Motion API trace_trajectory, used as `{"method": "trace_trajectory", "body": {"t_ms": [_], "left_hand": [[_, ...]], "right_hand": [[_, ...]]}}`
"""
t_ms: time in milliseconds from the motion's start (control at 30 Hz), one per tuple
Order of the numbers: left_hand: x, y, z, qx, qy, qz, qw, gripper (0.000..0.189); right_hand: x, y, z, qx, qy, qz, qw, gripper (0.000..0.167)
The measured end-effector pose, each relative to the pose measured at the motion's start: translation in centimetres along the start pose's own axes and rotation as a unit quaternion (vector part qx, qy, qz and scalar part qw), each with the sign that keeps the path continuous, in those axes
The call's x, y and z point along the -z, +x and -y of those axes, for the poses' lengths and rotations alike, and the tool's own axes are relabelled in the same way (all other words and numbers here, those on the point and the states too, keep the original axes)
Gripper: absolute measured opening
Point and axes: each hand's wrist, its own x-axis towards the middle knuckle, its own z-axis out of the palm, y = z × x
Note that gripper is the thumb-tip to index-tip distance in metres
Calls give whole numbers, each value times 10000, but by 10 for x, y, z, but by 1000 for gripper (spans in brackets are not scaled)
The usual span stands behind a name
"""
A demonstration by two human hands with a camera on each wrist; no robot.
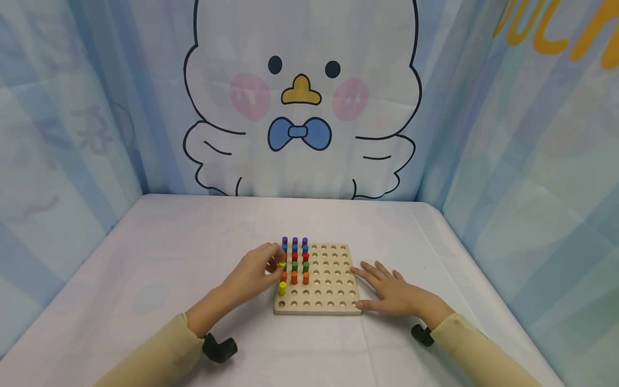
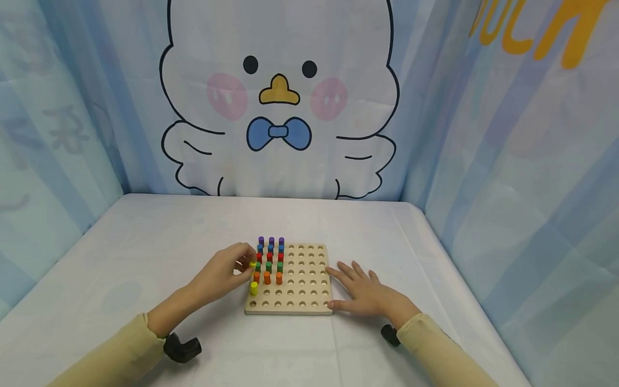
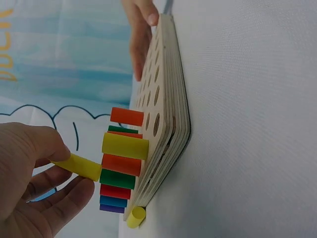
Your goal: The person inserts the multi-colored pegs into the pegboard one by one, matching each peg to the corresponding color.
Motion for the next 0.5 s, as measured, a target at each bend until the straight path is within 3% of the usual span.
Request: {"method": "trace_trajectory", "body": {"t_ms": [167,500], "left_hand": [[0,0,-3,-32,-144,-18,9999,23],[-3,-1,-4,-458,-141,234,9986,19]], "right_hand": [[0,0,0,11,0,-25,10000,88],[-1,0,-1,73,11,-78,9999,87]]}}
